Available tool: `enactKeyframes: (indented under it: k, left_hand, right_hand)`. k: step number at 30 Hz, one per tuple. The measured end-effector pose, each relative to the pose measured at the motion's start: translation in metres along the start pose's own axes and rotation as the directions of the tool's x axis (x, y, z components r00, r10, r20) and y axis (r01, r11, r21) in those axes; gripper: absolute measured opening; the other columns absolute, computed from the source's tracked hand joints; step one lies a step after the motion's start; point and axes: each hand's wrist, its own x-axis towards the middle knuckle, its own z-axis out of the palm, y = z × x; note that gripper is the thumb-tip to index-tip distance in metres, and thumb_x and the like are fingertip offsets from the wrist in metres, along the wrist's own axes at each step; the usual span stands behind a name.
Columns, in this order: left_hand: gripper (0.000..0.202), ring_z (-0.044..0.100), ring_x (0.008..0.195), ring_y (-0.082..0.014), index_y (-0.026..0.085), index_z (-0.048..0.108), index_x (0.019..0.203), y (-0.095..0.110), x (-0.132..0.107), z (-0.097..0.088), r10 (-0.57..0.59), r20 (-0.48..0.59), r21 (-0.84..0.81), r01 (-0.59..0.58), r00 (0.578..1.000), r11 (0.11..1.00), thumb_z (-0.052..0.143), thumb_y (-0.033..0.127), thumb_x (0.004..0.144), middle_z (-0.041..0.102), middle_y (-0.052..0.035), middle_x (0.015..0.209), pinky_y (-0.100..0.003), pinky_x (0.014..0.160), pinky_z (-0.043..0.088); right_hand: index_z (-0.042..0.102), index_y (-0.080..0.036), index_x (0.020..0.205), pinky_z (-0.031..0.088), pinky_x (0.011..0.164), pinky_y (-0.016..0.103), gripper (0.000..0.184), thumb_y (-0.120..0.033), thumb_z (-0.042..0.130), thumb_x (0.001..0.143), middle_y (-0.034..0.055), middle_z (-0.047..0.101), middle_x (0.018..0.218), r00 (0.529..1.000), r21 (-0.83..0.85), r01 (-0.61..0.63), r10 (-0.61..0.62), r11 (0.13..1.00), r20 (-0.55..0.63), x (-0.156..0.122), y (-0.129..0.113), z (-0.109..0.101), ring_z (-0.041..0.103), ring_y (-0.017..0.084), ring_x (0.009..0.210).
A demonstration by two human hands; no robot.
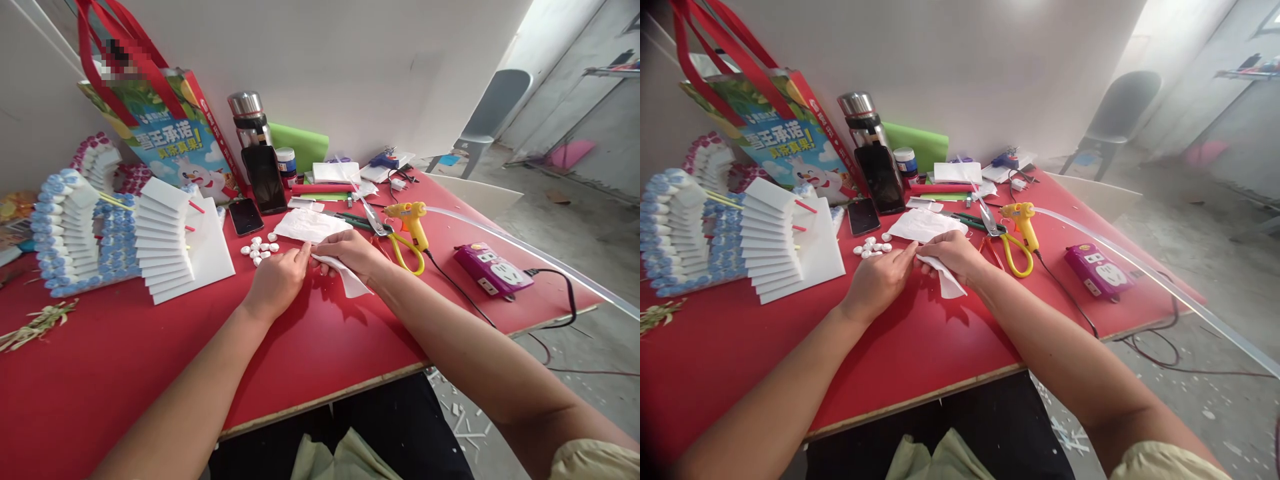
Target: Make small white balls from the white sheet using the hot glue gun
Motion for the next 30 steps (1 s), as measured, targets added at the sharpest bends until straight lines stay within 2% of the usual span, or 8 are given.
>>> enactKeyframes:
  k: [7,10,12,14,17,21,26,30]
  left_hand:
    - [0.046,0.067,0.063,-0.0229,0.008,0.062,0.138,0.001,0.000,0.004,0.050,-0.039,0.094,-0.046,0.998,0.994,0.036,0.010,0.100,0.071,-0.0109,0.075,-0.031,0.052,0.042]
    - [0.043,0.069,0.065,-0.0232,0.007,0.065,0.135,0.001,0.000,0.008,0.024,-0.118,-0.040,-0.029,0.993,0.999,0.040,0.016,0.101,0.073,-0.0116,0.075,-0.031,0.054,0.046]
    - [0.041,0.071,0.073,-0.0232,0.006,0.066,0.132,0.002,0.000,0.007,-0.036,-0.188,-0.256,-0.014,0.982,0.967,0.044,0.021,0.101,0.076,-0.0138,0.085,-0.031,0.063,0.052]
    - [0.041,0.073,0.080,-0.0224,0.007,0.068,0.130,0.003,0.001,0.004,-0.132,-0.207,-0.519,0.005,0.970,0.855,0.049,0.025,0.099,0.078,-0.0147,0.097,-0.032,0.073,0.056]
    - [0.041,0.072,0.071,-0.0197,0.012,0.072,0.126,0.005,0.002,-0.002,-0.271,-0.031,-0.824,0.129,0.962,0.551,0.050,0.035,0.100,0.078,-0.0096,0.090,-0.030,0.069,0.057]
    - [0.040,0.065,0.057,-0.0156,0.016,0.077,0.117,0.003,0.005,-0.001,-0.347,0.143,-0.946,0.231,0.927,0.226,0.059,0.045,0.096,0.076,-0.0052,0.084,-0.028,0.057,0.055]
    - [0.036,0.062,0.059,-0.0140,0.019,0.079,0.115,0.003,0.005,0.007,-0.395,0.209,-0.953,0.277,0.894,0.122,0.066,0.044,0.092,0.073,-0.0026,0.080,-0.027,0.058,0.053]
    - [0.032,0.058,0.061,-0.0130,0.020,0.080,0.114,0.005,0.005,0.006,-0.444,0.213,-0.943,0.302,0.870,0.139,0.068,0.040,0.091,0.069,-0.0008,0.072,-0.027,0.062,0.049]
  right_hand:
    - [0.066,-0.011,0.060,0.041,0.040,0.020,0.021,-0.012,0.066,0.081,0.0041,0.062,0.052,0.997,0.032,-0.059,0.060,0.998,-0.039,-0.003,-0.006,0.006,0.051,0.009,0.044]
    - [0.062,-0.012,0.060,0.037,0.039,0.019,0.018,-0.010,0.066,0.078,0.0020,0.060,0.052,0.998,0.109,-0.043,0.047,0.993,-0.030,-0.002,-0.004,0.007,0.044,0.006,0.042]
    - [0.061,-0.012,0.061,0.036,0.040,0.019,0.017,-0.010,0.066,0.077,0.0019,0.061,0.054,1.000,0.153,-0.023,0.026,0.988,-0.017,0.000,-0.002,0.006,0.042,0.006,0.043]
    - [0.062,-0.012,0.062,0.036,0.040,0.019,0.014,-0.011,0.067,0.075,0.0029,0.063,0.057,1.000,0.156,0.013,-0.012,0.988,-0.005,0.003,0.000,0.005,0.043,0.006,0.044]
    - [0.064,-0.012,0.065,0.036,0.039,0.020,0.010,-0.016,0.070,0.073,0.0031,0.065,0.060,0.995,0.111,0.097,-0.101,0.989,0.026,0.006,0.002,0.003,0.045,0.007,0.043]
    - [0.063,-0.014,0.064,0.039,0.041,0.023,0.011,-0.020,0.070,0.071,0.0016,0.065,0.059,0.976,0.031,0.204,-0.205,0.979,0.068,0.010,0.005,0.002,0.047,0.008,0.042]
    - [0.063,-0.015,0.071,0.041,0.048,0.022,0.009,-0.021,0.068,0.075,0.0019,0.068,0.065,0.946,-0.202,0.324,-0.320,0.924,0.052,0.014,0.012,0.000,0.056,0.010,0.053]
    - [0.062,-0.017,0.076,0.044,0.054,0.024,0.008,-0.023,0.064,0.081,0.0025,0.071,0.072,0.896,-0.419,0.421,-0.440,0.805,0.056,0.016,0.017,-0.001,0.061,0.013,0.062]
